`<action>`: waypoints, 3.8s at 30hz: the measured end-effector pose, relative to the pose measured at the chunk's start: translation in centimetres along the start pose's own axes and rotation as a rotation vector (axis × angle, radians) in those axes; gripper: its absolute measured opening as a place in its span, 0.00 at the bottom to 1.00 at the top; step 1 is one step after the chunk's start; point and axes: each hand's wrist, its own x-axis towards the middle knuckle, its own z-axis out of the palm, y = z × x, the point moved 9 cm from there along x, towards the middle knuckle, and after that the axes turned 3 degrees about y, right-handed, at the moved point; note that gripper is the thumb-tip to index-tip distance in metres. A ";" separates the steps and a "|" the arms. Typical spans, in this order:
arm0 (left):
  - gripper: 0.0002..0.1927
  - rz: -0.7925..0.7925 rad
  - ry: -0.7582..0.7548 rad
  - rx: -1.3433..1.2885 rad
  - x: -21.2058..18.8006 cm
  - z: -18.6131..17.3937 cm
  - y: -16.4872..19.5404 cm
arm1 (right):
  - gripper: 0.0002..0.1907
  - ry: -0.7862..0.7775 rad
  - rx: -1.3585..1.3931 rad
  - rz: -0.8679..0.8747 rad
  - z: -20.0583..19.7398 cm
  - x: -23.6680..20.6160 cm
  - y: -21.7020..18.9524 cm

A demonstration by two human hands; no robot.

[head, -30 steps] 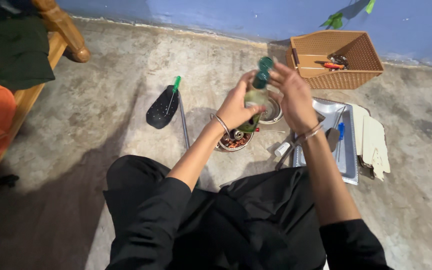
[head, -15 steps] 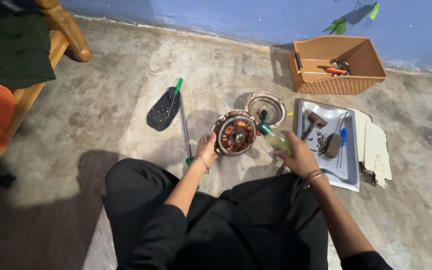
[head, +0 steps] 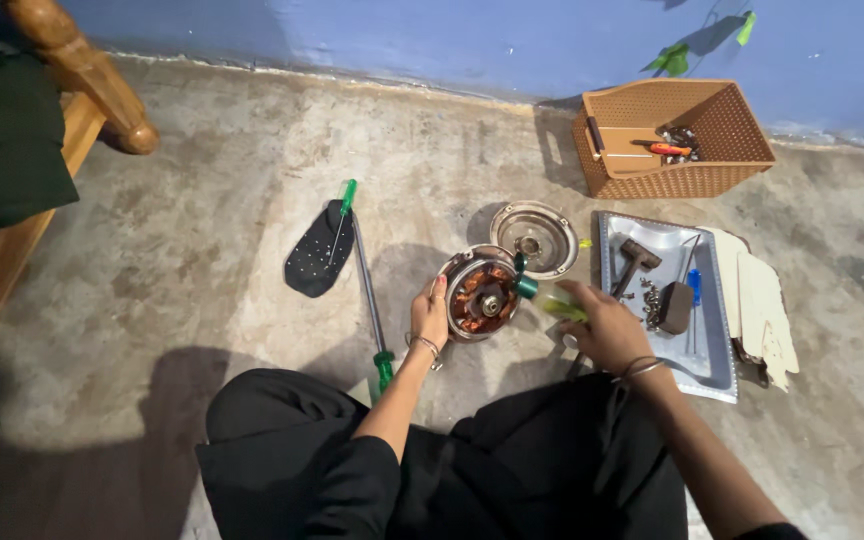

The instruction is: The person sits on the floor servicing a blender motor base. They unscrew components with a screwdriver, tap parts with a mallet, pour oil from a bottle onto the motor assembly, and press the parts back together by hand.

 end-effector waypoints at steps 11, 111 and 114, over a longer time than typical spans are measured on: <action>0.35 -0.249 0.180 -0.091 1.0 -0.7 -2.4 | 0.29 0.076 -0.273 -0.211 -3.9 3.9 -4.0; 0.37 -0.340 0.238 0.076 0.7 -0.9 -2.0 | 0.27 0.191 -0.572 -0.309 -4.9 4.9 -10.3; 0.37 -0.346 0.231 0.088 0.8 -0.9 -2.0 | 0.28 0.192 -0.595 -0.313 -4.7 5.0 -10.4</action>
